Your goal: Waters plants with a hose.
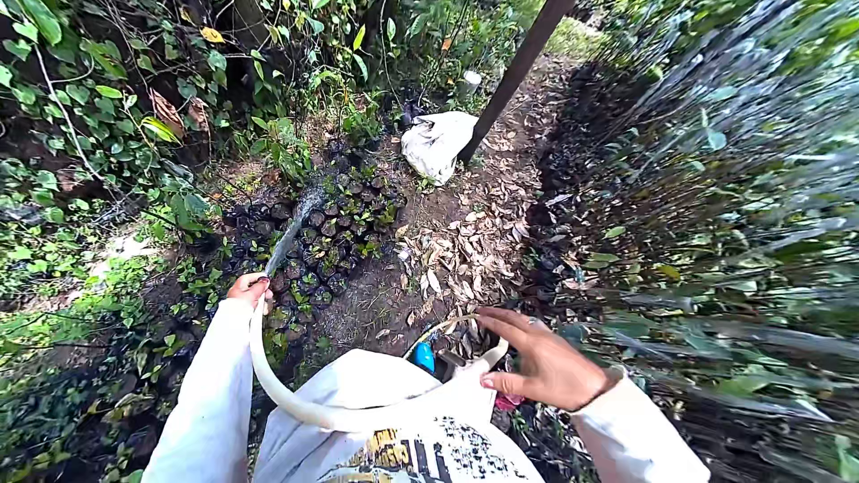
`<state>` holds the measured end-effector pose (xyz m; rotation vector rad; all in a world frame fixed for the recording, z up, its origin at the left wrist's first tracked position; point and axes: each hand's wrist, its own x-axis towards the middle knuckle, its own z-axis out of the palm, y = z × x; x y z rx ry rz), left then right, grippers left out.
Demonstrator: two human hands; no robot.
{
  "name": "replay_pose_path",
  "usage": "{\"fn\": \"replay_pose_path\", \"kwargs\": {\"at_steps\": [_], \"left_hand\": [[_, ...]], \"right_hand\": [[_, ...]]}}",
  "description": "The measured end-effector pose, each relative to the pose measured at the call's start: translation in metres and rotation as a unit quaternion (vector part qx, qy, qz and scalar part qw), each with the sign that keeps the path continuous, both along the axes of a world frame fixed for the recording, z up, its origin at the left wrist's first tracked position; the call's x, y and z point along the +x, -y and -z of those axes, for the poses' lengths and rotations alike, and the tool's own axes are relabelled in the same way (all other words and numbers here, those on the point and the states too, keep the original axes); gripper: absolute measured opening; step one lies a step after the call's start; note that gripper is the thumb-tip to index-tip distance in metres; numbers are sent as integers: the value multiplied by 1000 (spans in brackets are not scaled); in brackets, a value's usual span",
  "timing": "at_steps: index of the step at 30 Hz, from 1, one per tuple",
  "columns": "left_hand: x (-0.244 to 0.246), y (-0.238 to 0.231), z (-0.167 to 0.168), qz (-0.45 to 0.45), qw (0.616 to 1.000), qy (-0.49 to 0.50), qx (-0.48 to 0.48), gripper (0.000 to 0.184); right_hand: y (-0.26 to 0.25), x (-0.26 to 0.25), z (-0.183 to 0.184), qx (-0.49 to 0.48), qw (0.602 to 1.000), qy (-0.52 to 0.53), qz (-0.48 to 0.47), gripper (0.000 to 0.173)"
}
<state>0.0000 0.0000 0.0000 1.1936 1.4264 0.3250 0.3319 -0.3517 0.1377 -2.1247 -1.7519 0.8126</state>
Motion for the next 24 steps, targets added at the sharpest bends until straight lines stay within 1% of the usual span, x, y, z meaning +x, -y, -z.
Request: {"fn": "replay_pose_path", "kwargs": {"at_steps": [1,2,3,4,5,6,7,8,10,12,14,17,19,21,24], "left_hand": [[0,-1,-2,-5,1000,-5,-3,35],[-1,-2,-3,-11,1000,-7,-6,34],[-4,-4,-3,-15,1000,-12,-12,33],[-6,-7,-2,-16,1000,-17,-17,32],[-8,-10,-1,-15,999,-21,-22,31],[-8,-13,0,-13,999,-23,-27,30],[-7,-14,1,-10,999,-23,-33,30],[-4,-15,2,-10,999,-18,-38,30],[2,-12,7,-1,999,3,-49,31],[8,-6,14,22,998,28,-60,33],[14,4,18,41,995,48,-75,32],[19,23,24,35,994,69,-81,27],[21,34,30,32,994,66,-86,29],[22,43,38,32,993,58,-99,31],[30,54,46,44,989,59,-126,32]], "right_hand": [[-4,-6,21,-111,992,-61,9,93],[-8,-12,40,-171,976,-131,25,91],[-8,-17,56,-174,964,-195,46,85],[-5,-20,68,-150,956,-242,71,74],[0,-21,78,-109,951,-270,104,59],[6,-23,86,-59,948,-280,141,43],[11,-25,92,-3,941,-290,173,32],[13,-27,93,51,931,-309,189,28],[14,-32,79,130,903,-372,171,27],[14,-34,58,177,887,-414,102,22],[16,-38,42,209,882,-421,35,19],[21,-43,32,215,883,-417,-22,23],[26,-45,32,216,878,-426,-28,25],[29,-48,34,238,883,-404,-17,28],[35,-59,35,271,890,-364,40,32]]}}
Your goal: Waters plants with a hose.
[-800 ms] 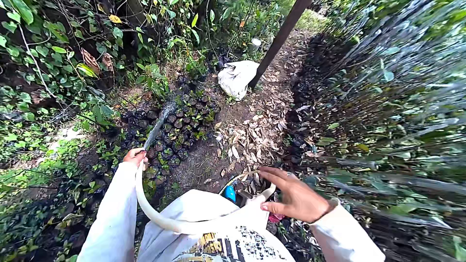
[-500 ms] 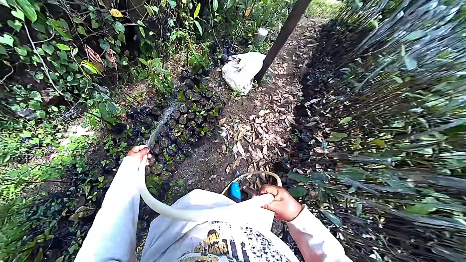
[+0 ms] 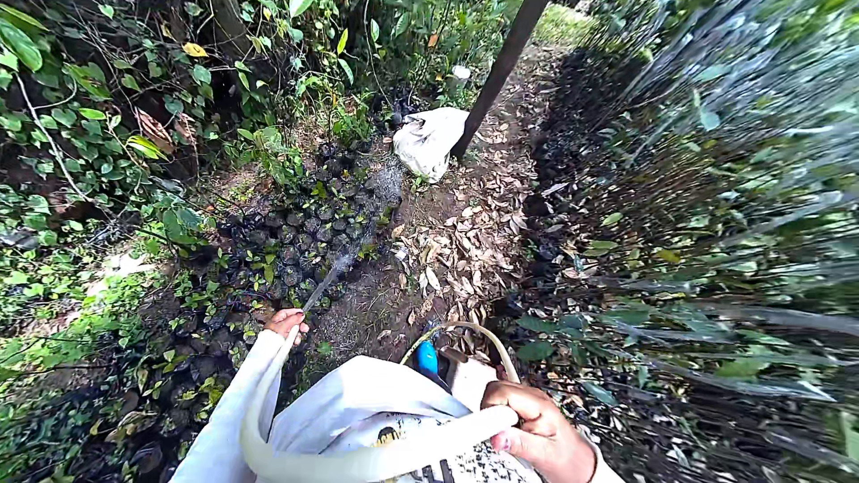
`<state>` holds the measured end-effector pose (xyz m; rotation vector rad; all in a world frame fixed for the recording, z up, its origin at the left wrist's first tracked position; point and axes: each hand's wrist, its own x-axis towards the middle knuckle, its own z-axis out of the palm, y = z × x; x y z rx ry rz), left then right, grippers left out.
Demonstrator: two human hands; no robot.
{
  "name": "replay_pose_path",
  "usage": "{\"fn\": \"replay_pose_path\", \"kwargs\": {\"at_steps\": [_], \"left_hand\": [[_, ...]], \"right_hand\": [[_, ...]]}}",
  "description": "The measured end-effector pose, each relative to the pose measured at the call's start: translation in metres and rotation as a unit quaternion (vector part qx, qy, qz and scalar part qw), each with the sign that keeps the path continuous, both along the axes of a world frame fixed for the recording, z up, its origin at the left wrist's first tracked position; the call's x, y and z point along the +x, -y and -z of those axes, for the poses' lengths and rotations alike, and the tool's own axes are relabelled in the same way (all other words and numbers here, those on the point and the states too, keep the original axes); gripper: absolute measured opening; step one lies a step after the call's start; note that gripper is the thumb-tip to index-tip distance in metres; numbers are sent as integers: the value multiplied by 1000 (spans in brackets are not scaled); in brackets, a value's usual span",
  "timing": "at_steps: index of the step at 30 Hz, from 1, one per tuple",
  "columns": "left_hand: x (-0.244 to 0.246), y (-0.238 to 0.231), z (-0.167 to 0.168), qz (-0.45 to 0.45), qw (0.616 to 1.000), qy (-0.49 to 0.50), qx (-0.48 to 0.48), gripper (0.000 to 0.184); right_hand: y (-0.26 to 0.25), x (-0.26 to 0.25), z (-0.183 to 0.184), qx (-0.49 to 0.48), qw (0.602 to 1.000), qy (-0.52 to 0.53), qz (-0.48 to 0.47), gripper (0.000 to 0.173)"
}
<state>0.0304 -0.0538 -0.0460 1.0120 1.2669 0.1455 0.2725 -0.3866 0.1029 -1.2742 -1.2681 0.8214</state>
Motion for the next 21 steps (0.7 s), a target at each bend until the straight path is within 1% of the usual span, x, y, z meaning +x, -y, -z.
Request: {"fn": "replay_pose_path", "kwargs": {"at_steps": [4,9,12,15,17,19,21], "left_hand": [[9,6,-3,-1,1000,-5,-31,32],[-15,11,2,42,997,-56,-26,30],[-18,15,3,53,996,-57,-33,30],[1,14,-3,25,999,-29,-35,30],[20,10,-9,16,999,11,-33,29],[36,6,-16,12,998,46,-28,26],[50,1,-25,19,998,59,-20,24]], "right_hand": [[8,-15,-1,-9,999,10,46,34],[10,-21,2,-19,997,30,73,35],[10,-24,3,-18,996,42,79,37],[10,-25,2,-5,996,39,77,36],[11,-22,-1,2,996,43,78,36],[14,-19,-3,6,995,43,84,36],[17,-16,-3,9,995,43,94,35]]}}
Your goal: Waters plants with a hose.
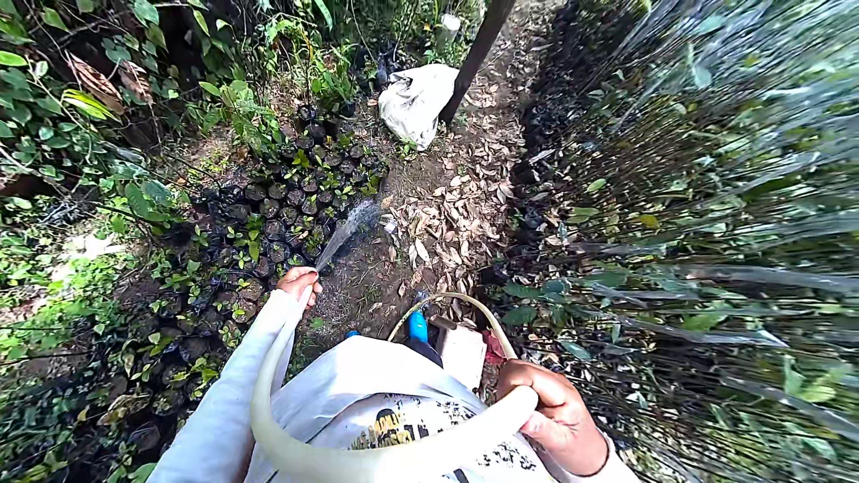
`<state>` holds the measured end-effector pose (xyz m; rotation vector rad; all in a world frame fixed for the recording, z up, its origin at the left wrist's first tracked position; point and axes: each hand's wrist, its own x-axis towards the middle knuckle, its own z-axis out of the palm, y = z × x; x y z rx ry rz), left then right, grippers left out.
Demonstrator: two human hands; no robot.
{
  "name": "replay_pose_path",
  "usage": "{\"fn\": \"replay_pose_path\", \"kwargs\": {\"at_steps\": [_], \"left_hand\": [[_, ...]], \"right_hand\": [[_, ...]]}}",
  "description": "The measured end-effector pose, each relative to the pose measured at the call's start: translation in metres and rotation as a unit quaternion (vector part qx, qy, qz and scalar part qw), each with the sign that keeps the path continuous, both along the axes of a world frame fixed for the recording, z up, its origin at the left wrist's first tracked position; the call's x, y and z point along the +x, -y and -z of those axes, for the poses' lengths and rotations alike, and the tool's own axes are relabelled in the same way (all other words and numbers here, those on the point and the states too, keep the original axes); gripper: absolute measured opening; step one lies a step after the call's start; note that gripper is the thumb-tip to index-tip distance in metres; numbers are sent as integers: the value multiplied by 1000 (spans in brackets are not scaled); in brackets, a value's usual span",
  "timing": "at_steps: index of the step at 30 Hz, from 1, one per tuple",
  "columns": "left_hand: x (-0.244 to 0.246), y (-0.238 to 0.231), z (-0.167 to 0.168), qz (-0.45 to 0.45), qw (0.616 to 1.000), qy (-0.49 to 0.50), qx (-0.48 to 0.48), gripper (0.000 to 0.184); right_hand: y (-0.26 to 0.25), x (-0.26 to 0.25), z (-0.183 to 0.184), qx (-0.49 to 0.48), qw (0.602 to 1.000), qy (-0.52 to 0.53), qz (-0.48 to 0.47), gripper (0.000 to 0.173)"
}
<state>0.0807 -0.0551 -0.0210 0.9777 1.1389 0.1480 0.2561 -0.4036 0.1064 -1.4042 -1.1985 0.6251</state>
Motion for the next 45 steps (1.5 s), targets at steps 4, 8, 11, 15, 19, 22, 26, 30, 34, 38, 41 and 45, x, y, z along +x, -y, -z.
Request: {"fn": "replay_pose_path", "kwargs": {"at_steps": [4,8,11,15,19,22,26,30,34,38,41,45], "left_hand": [[18,-5,-11,5,1000,-7,12,24],[22,-6,-12,10,1000,-5,14,23],[20,-3,-9,16,1000,-2,7,22],[-1,2,4,26,999,-29,13,26],[-41,9,22,22,996,-87,11,29],[-72,21,28,18,992,-124,3,29],[-97,35,32,-1,990,-137,-23,30],[-110,43,28,-33,990,-137,-28,30],[-116,33,16,-80,989,-124,4,35],[-110,20,7,-97,988,-104,53,26],[-95,12,3,-77,991,-93,65,25],[-63,7,-2,-37,996,-69,52,26]], "right_hand": [[5,2,-1,7,1000,1,13,34],[8,-1,2,4,1000,-2,16,35],[10,-4,3,-1,1000,-2,10,37],[11,-9,3,-21,1000,-4,13,38],[7,-13,9,-33,999,8,17,40],[3,-16,14,-44,999,1,4,39],[-3,-15,14,-50,999,-3,-14,39],[-10,-10,11,-39,999,4,-28,39],[-16,-7,10,-30,998,1,-50,38],[-20,-6,7,-27,998,4,-62,38],[-19,-5,8,-20,998,6,-56,37],[-15,-2,6,-7,999,2,-35,36]]}}
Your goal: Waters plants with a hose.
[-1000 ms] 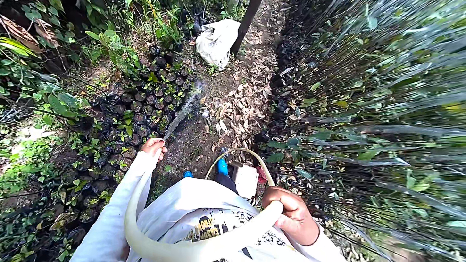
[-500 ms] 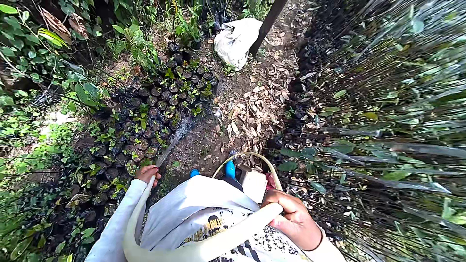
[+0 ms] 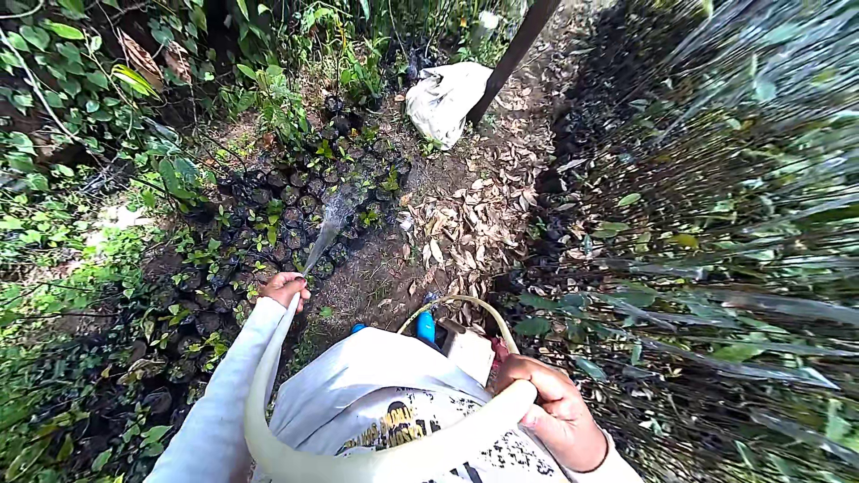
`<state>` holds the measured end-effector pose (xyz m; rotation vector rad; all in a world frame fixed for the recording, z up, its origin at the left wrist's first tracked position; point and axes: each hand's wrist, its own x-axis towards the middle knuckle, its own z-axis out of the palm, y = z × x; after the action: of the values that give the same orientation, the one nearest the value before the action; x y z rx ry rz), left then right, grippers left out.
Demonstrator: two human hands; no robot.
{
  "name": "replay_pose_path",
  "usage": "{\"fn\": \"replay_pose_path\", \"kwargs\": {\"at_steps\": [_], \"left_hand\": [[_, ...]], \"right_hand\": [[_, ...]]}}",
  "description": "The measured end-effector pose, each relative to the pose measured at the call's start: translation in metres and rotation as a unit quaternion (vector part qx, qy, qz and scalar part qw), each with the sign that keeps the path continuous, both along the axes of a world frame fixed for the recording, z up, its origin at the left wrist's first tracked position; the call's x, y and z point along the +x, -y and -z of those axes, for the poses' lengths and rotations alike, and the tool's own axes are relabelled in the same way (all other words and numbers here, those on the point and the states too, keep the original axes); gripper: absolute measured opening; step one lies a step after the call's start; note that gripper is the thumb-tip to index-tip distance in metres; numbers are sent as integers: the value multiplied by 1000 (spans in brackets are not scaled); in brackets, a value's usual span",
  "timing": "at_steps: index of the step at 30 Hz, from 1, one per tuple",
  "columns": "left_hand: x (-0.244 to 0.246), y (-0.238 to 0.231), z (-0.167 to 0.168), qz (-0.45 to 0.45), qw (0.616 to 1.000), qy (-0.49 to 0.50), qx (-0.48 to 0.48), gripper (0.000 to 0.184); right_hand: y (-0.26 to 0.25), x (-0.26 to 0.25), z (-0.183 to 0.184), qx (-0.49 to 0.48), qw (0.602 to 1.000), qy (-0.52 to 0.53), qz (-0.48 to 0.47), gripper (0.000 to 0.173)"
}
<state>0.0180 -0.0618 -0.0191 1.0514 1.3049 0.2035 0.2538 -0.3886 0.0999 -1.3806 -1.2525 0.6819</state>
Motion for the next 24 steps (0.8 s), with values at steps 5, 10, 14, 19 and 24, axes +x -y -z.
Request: {"fn": "replay_pose_path", "kwargs": {"at_steps": [5,10,14,19,24], "left_hand": [[37,-12,-11,25,999,32,-4,25],[55,-36,-19,-10,999,34,27,25],[73,-33,-23,25,999,42,13,23],[87,-31,-29,40,998,50,11,25],[78,-48,-33,-9,998,43,54,25]], "right_hand": [[8,3,-3,5,999,5,38,35],[15,-2,1,7,998,10,65,33],[19,-6,2,7,997,7,78,35],[20,-1,-2,14,996,4,88,34],[18,-1,4,8,996,11,92,35]]}}
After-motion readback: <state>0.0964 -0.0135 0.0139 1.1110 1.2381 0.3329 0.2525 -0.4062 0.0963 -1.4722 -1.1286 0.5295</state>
